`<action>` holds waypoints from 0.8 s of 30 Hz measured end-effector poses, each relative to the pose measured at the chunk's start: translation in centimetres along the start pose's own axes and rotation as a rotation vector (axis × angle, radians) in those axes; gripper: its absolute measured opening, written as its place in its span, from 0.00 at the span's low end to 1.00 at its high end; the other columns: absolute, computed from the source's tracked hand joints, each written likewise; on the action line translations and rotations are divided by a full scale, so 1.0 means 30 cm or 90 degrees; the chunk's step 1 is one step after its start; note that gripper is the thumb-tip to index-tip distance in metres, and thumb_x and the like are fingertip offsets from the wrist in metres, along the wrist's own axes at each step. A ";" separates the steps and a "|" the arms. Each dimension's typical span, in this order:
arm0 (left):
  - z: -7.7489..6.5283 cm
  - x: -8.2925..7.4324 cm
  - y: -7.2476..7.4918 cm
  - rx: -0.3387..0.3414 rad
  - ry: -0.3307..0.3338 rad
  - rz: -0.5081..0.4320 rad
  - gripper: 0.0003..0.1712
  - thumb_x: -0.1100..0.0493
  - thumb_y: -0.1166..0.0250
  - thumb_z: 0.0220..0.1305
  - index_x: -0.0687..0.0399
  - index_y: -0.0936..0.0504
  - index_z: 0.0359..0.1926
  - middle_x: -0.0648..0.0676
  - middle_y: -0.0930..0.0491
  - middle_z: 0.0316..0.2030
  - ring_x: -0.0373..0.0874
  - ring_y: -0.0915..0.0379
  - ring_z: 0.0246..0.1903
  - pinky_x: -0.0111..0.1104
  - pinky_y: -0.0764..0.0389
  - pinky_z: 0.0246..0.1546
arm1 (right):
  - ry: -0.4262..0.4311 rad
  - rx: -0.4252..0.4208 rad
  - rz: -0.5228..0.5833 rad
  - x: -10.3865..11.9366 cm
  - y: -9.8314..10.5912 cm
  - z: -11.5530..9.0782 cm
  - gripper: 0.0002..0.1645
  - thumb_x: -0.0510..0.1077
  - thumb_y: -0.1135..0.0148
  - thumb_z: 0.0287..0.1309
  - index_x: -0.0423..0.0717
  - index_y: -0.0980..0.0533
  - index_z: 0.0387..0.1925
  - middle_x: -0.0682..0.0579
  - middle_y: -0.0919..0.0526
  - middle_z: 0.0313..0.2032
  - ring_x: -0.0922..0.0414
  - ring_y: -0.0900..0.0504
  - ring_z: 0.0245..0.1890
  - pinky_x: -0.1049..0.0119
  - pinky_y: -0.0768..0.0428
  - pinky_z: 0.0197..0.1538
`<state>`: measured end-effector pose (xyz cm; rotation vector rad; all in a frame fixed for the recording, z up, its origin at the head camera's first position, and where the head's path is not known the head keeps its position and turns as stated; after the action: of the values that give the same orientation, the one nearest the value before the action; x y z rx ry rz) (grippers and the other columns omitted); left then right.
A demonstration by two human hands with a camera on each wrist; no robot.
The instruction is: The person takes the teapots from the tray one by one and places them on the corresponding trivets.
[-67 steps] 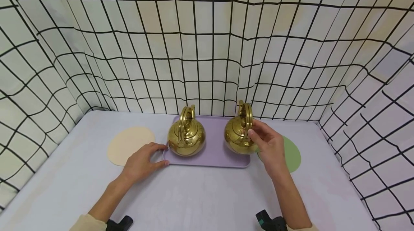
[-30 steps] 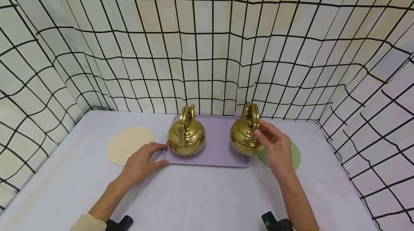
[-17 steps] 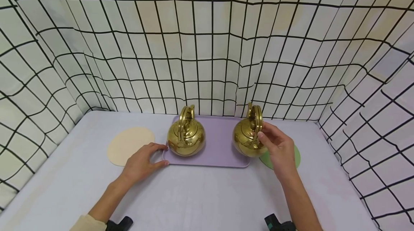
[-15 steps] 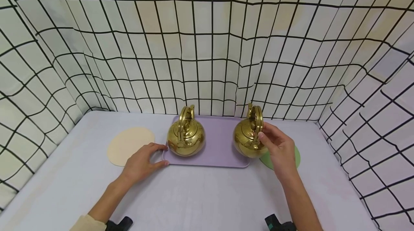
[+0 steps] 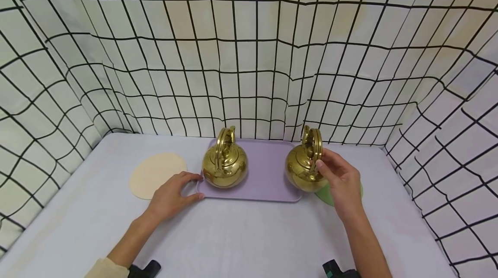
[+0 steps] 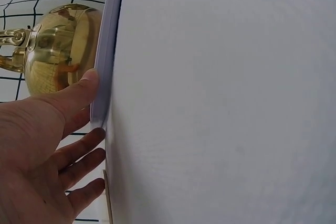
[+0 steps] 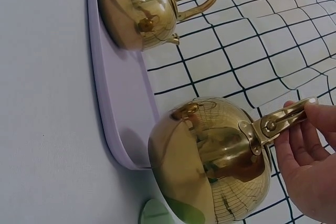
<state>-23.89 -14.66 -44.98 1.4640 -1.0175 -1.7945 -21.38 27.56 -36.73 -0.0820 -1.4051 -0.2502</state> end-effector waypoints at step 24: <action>0.000 0.001 -0.002 0.009 0.006 0.006 0.29 0.48 0.22 0.60 0.46 0.17 0.61 0.53 0.18 0.62 0.56 0.24 0.66 0.55 0.20 0.63 | -0.003 -0.007 0.021 -0.018 0.051 -0.013 0.24 0.40 0.33 0.69 0.43 0.22 0.65 0.69 0.12 0.47 0.69 0.18 0.52 0.84 0.21 0.55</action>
<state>-23.88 -14.66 -45.04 1.4717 -1.0332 -1.7757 -20.75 29.04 -37.17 -0.1149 -1.4055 -0.2297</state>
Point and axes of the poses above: each hand's wrist, its own z-axis towards the middle knuckle, its own y-axis out of the back of the hand, x = y × z, the point moved 7 cm from there along z, towards the middle knuckle
